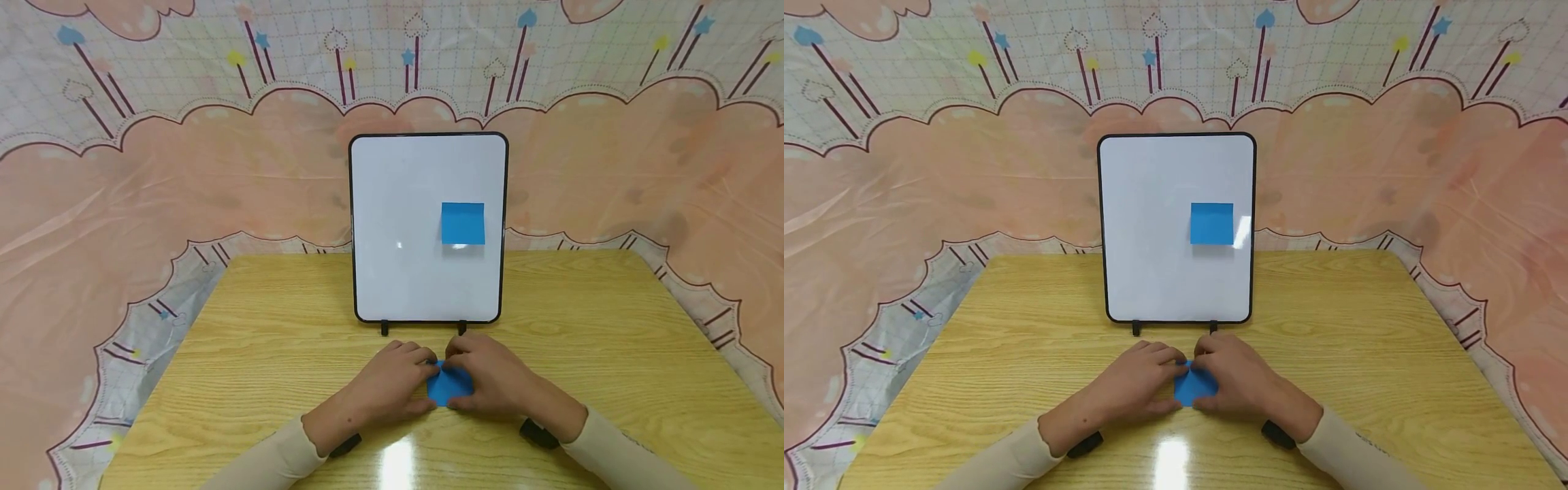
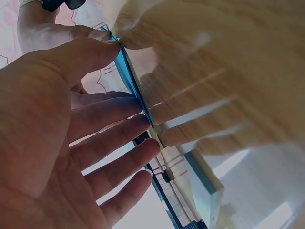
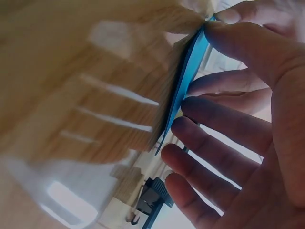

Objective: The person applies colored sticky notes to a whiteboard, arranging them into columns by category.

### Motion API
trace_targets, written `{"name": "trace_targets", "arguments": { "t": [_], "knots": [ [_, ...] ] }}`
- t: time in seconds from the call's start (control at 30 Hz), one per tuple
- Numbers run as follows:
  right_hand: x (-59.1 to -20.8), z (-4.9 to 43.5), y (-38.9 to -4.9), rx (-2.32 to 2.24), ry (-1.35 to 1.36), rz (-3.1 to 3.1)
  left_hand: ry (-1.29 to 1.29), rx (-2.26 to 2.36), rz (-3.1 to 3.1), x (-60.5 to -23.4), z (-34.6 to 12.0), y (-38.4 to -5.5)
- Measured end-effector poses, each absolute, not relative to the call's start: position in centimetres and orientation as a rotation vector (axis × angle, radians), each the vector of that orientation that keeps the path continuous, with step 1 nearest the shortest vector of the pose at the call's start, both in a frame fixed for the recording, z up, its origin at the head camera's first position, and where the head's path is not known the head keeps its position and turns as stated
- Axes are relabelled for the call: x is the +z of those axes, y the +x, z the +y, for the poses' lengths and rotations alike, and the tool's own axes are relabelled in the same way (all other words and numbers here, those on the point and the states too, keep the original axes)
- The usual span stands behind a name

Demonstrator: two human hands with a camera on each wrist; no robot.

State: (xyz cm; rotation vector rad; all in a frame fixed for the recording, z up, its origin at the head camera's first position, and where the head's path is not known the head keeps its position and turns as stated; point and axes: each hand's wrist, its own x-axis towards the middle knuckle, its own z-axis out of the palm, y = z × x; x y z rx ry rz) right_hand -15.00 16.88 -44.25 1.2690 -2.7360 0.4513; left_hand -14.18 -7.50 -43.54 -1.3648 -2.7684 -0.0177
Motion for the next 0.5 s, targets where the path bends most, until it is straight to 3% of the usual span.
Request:
{"name": "trace_targets", "arguments": {
  "t": [0.5],
  "knots": [
    [-44.03, 16.64, -14.90, 0.422, 1.310, -2.765, -1.384, 0.004, -2.748, -43.59, -7.56, -14.05]
  ]
}}
